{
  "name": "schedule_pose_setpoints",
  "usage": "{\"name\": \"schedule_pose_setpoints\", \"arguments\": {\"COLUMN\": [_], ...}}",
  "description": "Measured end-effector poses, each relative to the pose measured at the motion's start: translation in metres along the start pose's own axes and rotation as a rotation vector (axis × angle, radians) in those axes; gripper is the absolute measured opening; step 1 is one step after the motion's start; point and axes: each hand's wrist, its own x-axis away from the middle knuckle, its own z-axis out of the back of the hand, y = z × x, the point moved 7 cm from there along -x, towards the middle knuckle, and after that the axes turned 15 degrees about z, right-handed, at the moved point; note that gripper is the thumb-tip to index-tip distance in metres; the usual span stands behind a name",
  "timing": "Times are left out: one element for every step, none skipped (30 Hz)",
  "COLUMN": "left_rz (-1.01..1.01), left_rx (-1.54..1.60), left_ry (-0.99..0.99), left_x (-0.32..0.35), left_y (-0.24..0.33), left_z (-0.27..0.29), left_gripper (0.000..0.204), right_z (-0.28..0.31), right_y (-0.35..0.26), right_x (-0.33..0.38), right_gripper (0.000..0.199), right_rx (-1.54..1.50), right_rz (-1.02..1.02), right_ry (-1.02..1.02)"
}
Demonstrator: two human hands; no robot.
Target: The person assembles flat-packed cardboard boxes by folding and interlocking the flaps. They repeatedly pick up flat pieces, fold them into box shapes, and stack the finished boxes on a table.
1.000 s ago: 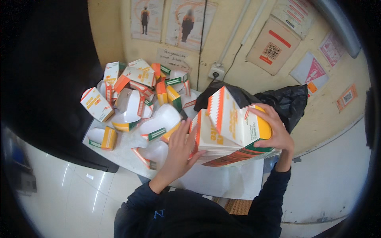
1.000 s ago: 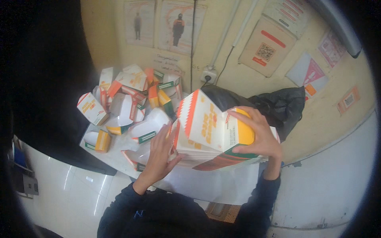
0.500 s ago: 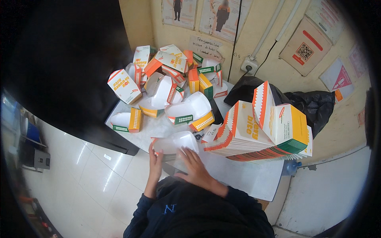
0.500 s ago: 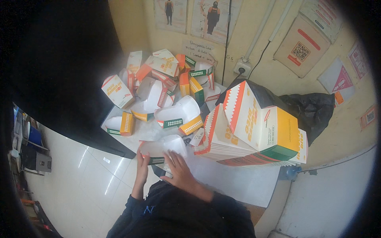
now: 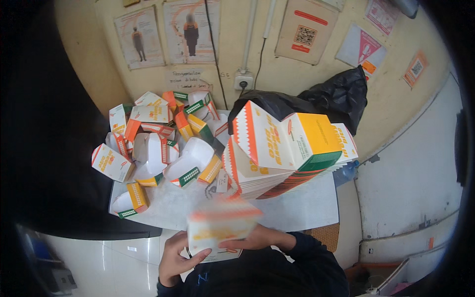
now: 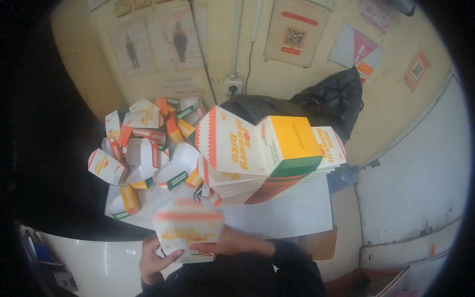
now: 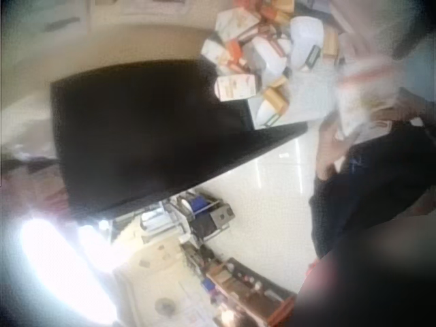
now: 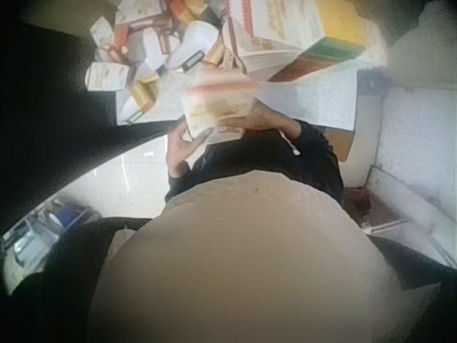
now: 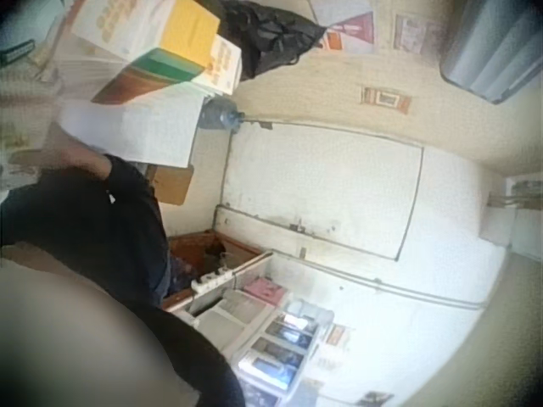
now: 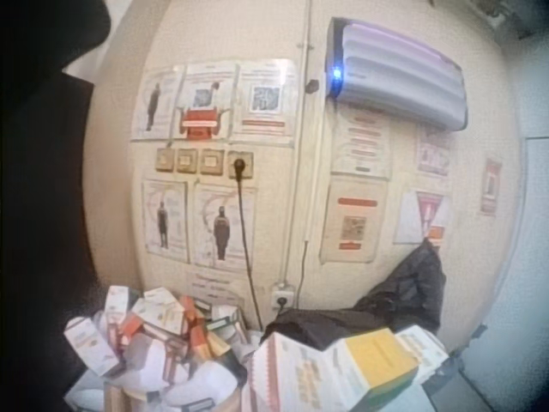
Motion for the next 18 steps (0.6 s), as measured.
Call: {"name": "schedule_pose_setpoints", "arguments": {"left_rz": [-0.117, -0.016, -0.122, -0.249, -0.359, -0.455, -0.607, -0.723, -0.825, -0.836, -0.936, -1.004, -0.823, -0.706, -0.497, -0.366, -0.376, -0.308], "left_rx": [-0.084, -0.167, -0.199, -0.213, -0.121, -0.05, -0.065, -0.099, -0.111, 0.036, 0.119, 0.218, 0.326, 0.462, 0.452, 0.465, 0.296, 0.099], "left_ry": [-0.007, -0.086, -0.136, -0.165, -0.242, -0.325, -0.33, -0.349, -0.334, -0.388, -0.335, -0.276, -0.333, -0.371, -0.354, -0.323, -0.2, -0.081], "left_x": [-0.005, -0.007, -0.016, -0.026, -0.034, -0.044, -0.052, -0.062, -0.073, -0.089, -0.108, -0.124, -0.15, -0.171, -0.197, -0.218, -0.228, -0.239], "left_y": [0.027, 0.042, 0.065, 0.089, 0.112, 0.134, 0.158, 0.177, 0.196, 0.212, 0.23, 0.246, 0.25, 0.25, 0.242, 0.232, 0.224, 0.21], "left_z": [0.001, 0.001, 0.0, -0.001, -0.001, 0.0, 0.001, -0.002, -0.007, -0.019, -0.03, -0.039, -0.054, -0.066, -0.079, -0.085, -0.084, -0.083], "left_gripper": [0.037, 0.033, 0.045, 0.057, 0.064, 0.07, 0.075, 0.08, 0.087, 0.08, 0.073, 0.066, 0.059, 0.051, 0.05, 0.048, 0.049, 0.051], "right_z": [0.007, 0.009, 0.022, 0.035, 0.046, 0.061, 0.078, 0.093, 0.11, 0.126, 0.142, 0.16, 0.177, 0.192, 0.205, 0.214, 0.222, 0.228], "right_y": [0.008, -0.001, 0.001, -0.016, -0.019, -0.033, -0.042, -0.053, -0.065, -0.077, -0.087, -0.097, -0.104, -0.105, -0.111, -0.104, -0.097, -0.096], "right_x": [0.02, 0.031, 0.043, 0.046, 0.057, 0.071, 0.087, 0.105, 0.123, 0.137, 0.149, 0.157, 0.163, 0.161, 0.158, 0.152, 0.149, 0.148], "right_gripper": [0.039, 0.04, 0.039, 0.039, 0.038, 0.038, 0.037, 0.037, 0.037, 0.036, 0.036, 0.035, 0.035, 0.036, 0.036, 0.044, 0.042, 0.04], "right_rx": [0.105, 0.191, 0.125, 0.043, -0.017, -0.084, -0.141, -0.181, -0.205, -0.207, -0.18, -0.119, -0.027, 0.144, 0.326, 0.392, 0.416, 0.479], "right_rz": [-0.194, -0.307, -0.232, -0.078, 0.01, 0.254, 0.421, 0.584, 0.748, 0.893, 1.006, 1.07, 1.078, 0.995, 0.93, 0.723, 0.615, 0.552], "right_ry": [-0.101, -0.192, -0.011, 0.187, 0.371, 0.493, 0.641, 0.773, 0.891, 0.997, 1.104, 1.215, 1.336, 1.452, 1.523, 1.556, 1.614, 1.628]}}
